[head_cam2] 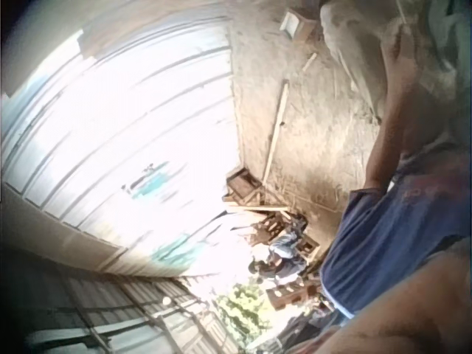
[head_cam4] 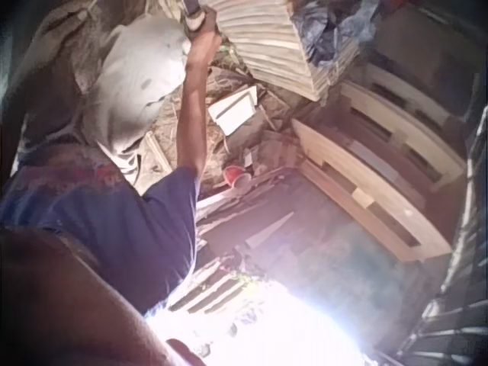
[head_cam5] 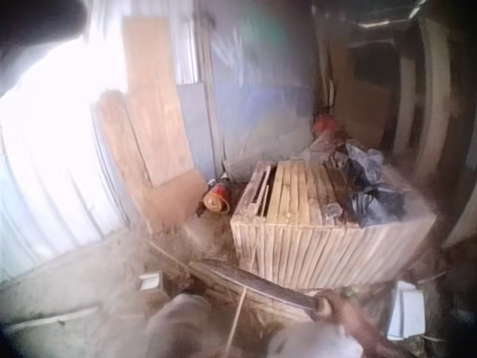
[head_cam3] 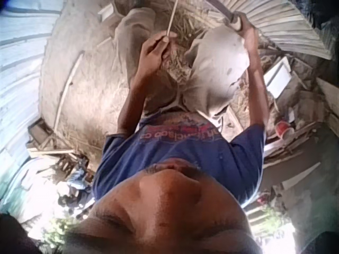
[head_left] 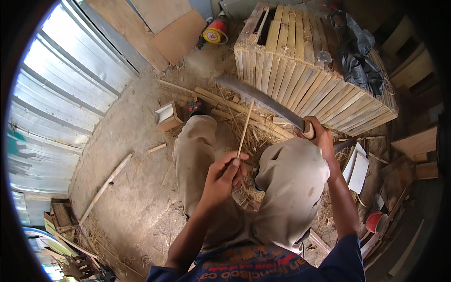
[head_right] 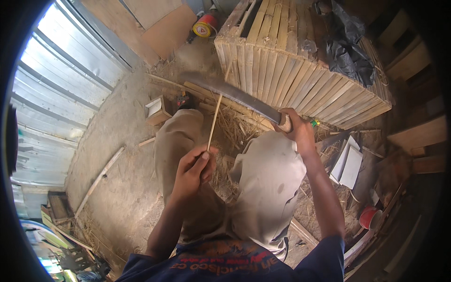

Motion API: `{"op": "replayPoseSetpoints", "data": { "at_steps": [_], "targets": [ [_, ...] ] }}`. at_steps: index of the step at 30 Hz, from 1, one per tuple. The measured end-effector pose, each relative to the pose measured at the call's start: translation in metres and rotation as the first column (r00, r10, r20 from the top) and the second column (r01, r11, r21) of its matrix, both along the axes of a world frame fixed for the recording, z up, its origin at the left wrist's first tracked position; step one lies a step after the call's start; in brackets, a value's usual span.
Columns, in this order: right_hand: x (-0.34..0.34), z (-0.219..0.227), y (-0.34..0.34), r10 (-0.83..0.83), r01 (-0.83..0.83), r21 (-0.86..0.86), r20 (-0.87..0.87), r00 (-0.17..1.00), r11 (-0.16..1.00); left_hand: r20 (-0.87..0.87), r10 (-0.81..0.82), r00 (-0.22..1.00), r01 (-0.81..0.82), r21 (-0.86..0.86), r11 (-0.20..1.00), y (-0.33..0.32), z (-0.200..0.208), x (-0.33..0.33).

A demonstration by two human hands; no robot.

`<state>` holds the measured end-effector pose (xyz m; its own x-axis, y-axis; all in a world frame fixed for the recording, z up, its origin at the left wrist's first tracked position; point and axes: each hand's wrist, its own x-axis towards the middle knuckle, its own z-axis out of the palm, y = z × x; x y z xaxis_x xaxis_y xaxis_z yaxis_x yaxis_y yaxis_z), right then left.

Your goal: The person sits on the floor and uses a machete to shave thin bamboo strips. They repeatedly draw the blade along the length of the strips to remove the outer layer and smooth the surface.

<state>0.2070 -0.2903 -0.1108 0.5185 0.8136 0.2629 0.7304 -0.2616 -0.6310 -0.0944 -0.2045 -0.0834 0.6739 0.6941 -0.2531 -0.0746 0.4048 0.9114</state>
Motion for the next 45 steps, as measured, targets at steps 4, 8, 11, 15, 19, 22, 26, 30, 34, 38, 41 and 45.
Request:
{"op": "replayPoseSetpoints", "data": {
  "at_steps": [4,8,11,15,19,22,26,30,34,38,41,45],
  "targets": [
    [-0.001,0.02,0.02,-0.077,0.092,0.09,-0.162,0.984,0.992,0.097,0.007,0.995,-0.007,0.007,1.0,0.014,0.02,0.02],
    [0.002,0.04,0.031,-0.005,0.079,0.208,-0.335,0.942,0.975,0.128,0.008,0.992,-0.011,0.029,1.0,0.018,0.032,0.023],
    [0.002,0.062,0.041,0.04,0.063,0.208,-0.456,0.889,0.976,0.142,0.046,0.989,-0.049,0.015,0.999,0.021,0.036,0.026],
    [0.002,0.104,0.062,0.147,-0.047,0.266,-0.37,0.917,0.963,0.134,0.039,0.99,-0.053,0.1,0.994,0.028,0.042,0.037],
    [-0.004,0.14,0.093,0.307,-0.163,0.362,-0.388,0.869,0.918,0.152,-0.006,0.988,-0.026,0.204,0.979,0.052,0.055,0.065],
    [-0.007,0.162,0.123,0.283,-0.137,0.355,-0.4,0.872,0.925,0.194,-0.04,0.98,-0.009,0.247,0.969,0.073,0.068,0.09],
    [-0.008,0.17,0.146,0.342,-0.126,0.398,-0.537,0.771,0.909,0.198,-0.065,0.978,0.012,0.254,0.967,0.088,0.075,0.105],
    [0.0,0.149,0.149,0.375,-0.133,0.399,-0.628,0.682,0.907,0.172,-0.047,0.984,0.0,0.267,0.964,0.096,0.06,0.108],
    [0.01,0.131,0.154,0.426,-0.204,0.394,-0.635,0.644,0.896,0.223,-0.065,0.973,0.014,0.226,0.974,0.104,0.039,0.108],
    [0.007,0.13,0.154,0.356,-0.208,0.322,-0.519,0.777,0.924,0.274,-0.041,0.961,0.001,0.144,0.99,0.11,0.033,0.102],
    [0.006,0.126,0.143,0.203,0.025,0.413,-0.498,0.843,0.91,0.306,0.03,0.952,-0.05,0.058,0.997,0.117,0.033,0.099],
    [0.009,0.11,0.129,0.253,-0.101,0.371,-0.388,0.886,0.923,0.325,0.094,0.941,-0.068,-0.089,0.994,0.124,0.034,0.092]
  ]
}}
